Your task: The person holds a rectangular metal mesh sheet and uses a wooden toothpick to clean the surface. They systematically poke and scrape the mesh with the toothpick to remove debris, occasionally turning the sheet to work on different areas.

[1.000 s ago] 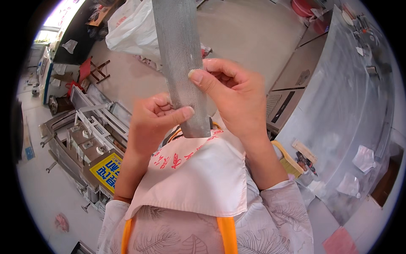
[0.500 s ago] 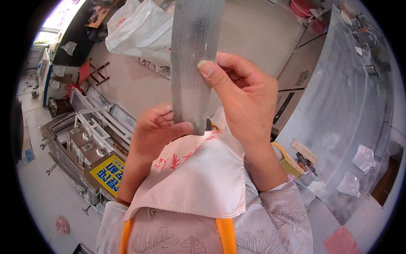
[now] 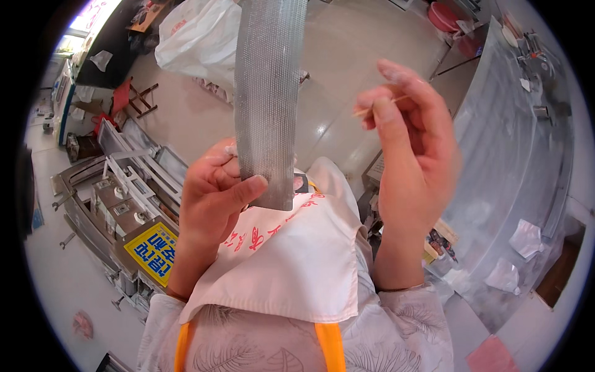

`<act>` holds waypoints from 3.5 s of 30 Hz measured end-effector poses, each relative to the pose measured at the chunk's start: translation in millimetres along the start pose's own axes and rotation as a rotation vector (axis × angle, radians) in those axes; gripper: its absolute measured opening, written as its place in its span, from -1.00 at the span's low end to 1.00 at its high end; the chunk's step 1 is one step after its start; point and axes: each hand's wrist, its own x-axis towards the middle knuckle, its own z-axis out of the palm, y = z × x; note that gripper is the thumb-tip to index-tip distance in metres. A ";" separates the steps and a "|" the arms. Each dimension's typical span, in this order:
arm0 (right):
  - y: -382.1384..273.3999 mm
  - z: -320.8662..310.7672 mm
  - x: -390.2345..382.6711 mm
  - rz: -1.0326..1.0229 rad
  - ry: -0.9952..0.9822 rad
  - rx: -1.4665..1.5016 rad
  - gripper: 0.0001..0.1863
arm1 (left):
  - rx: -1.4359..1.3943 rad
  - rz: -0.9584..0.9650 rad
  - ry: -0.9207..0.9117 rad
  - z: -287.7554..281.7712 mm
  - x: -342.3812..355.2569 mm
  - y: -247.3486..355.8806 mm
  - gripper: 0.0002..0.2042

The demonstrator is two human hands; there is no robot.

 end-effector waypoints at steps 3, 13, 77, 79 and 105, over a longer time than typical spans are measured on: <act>-21.9 12.6 -16.7 -0.012 0.001 0.060 -0.67 | -0.053 -0.012 0.019 9.4 -4.5 4.9 -0.73; -31.5 15.4 -50.2 -0.112 -0.266 -0.093 -0.69 | 0.061 0.067 0.011 7.9 -24.4 1.5 -0.53; -13.0 26.6 -53.0 -0.472 -0.326 -0.314 -0.55 | 0.078 0.114 0.035 16.7 -31.5 5.3 -0.61; -13.0 27.0 -53.3 -0.469 -0.323 -0.310 -0.56 | 0.060 0.119 0.029 16.8 -31.5 4.8 -0.61; -12.1 31.2 -59.2 -0.399 -0.229 -0.295 -0.64 | 0.119 0.067 0.041 19.2 -32.5 8.2 -0.54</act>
